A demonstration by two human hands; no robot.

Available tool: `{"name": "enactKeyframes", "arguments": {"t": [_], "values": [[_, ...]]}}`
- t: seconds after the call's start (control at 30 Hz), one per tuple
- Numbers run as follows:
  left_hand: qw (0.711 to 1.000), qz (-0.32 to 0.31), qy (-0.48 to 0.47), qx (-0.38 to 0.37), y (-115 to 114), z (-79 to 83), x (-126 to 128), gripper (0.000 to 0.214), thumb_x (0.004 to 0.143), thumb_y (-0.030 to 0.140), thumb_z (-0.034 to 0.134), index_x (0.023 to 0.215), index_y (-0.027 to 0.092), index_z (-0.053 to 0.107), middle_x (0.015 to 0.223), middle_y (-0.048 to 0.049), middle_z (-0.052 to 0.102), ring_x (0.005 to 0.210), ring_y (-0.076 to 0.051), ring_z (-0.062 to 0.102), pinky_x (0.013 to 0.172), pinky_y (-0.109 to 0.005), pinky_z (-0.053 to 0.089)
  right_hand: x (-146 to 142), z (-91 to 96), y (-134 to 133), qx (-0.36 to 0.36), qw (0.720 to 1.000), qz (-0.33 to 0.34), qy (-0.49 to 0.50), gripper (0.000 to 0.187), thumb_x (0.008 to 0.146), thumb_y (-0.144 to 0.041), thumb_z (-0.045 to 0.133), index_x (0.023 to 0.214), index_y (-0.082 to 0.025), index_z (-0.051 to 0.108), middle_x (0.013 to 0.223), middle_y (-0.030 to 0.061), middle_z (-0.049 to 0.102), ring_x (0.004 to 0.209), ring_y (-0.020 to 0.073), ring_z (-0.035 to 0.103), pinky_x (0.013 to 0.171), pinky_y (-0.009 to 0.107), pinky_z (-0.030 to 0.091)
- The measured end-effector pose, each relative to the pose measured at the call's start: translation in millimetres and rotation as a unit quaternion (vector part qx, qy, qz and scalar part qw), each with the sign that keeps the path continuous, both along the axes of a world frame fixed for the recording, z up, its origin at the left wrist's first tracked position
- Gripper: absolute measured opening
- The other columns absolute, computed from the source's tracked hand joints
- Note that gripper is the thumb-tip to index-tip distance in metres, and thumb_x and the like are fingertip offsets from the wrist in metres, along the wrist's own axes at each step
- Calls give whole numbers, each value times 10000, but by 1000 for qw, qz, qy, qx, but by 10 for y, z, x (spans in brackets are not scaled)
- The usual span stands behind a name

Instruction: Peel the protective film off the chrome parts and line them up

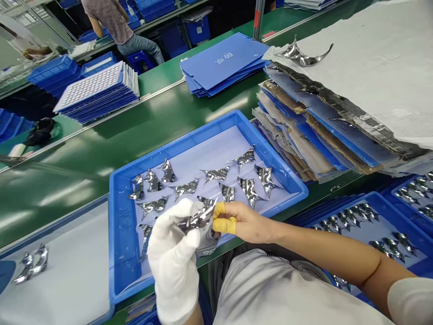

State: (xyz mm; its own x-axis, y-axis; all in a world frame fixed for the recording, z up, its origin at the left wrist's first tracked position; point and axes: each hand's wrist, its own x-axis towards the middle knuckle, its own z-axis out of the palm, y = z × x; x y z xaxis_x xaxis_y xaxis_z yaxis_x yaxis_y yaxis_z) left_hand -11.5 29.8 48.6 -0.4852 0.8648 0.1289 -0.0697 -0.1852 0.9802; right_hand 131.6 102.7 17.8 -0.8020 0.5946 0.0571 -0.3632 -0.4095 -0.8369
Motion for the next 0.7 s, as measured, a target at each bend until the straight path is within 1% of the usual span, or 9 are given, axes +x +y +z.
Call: {"name": "enactKeyframes", "arguments": {"t": [0.13,0.23,0.33,0.43,0.5,0.57,0.6,0.63,0.7], "values": [[994,-15,97,51,-68,2,-26,431,735,156,808,1134,280,706,1060,14,723,1038,-165,652,995,-294,513,-29,-81,28,33,999,9,0,441,850,-558,663,799,-142,525,780,1,518,708,91,514,689,229,475],[994,2,100,33,-88,18,-2,435,752,127,788,1145,291,699,1091,16,725,1042,-164,657,974,-299,531,-22,-96,31,65,998,9,-9,439,878,-562,628,803,-138,542,766,4,524,700,94,515,701,237,480],[996,27,87,-4,-72,61,23,354,805,155,746,1126,301,716,1110,23,731,1032,-145,678,919,-224,547,19,-52,28,168,985,-21,-12,376,955,-481,555,856,-122,603,775,26,573,704,100,533,709,235,481],[998,33,60,-17,-59,79,3,324,806,199,750,1114,296,732,1126,15,731,1034,-161,685,918,-213,543,79,50,29,297,952,-73,-14,303,1010,-355,485,918,-124,656,840,66,637,769,117,576,770,250,483],[998,42,22,-42,-57,69,-23,332,805,229,750,1129,298,728,1133,9,728,1033,-172,683,901,-220,550,115,122,29,332,939,-91,-21,251,1009,-300,491,953,-138,674,856,73,656,801,127,589,803,263,480],[996,42,-20,-73,-49,56,-36,323,821,273,731,1143,289,723,1102,-6,735,1031,-190,680,882,-240,558,131,174,21,326,941,-92,-28,186,980,-261,540,939,-149,684,830,63,657,796,131,591,804,268,479],[995,40,-35,-84,-40,52,-32,319,828,292,721,1147,278,723,1084,-16,737,1033,-199,677,882,-254,558,127,188,13,301,949,-84,-34,162,962,-253,565,917,-152,684,815,55,654,778,128,590,787,264,482],[994,38,-42,-91,-26,51,-20,320,829,313,716,1145,264,724,1069,-26,738,1020,-207,677,874,-265,559,115,193,1,253,965,-66,-37,150,944,-259,591,888,-152,679,797,43,646,740,120,587,751,255,488],[991,37,-48,-115,5,52,18,340,842,372,693,1156,243,715,1068,-43,730,984,-219,680,854,-295,564,67,183,-31,88,996,-11,-22,185,899,-320,653,829,-148,646,734,13,622,626,98,568,642,230,495]]}}
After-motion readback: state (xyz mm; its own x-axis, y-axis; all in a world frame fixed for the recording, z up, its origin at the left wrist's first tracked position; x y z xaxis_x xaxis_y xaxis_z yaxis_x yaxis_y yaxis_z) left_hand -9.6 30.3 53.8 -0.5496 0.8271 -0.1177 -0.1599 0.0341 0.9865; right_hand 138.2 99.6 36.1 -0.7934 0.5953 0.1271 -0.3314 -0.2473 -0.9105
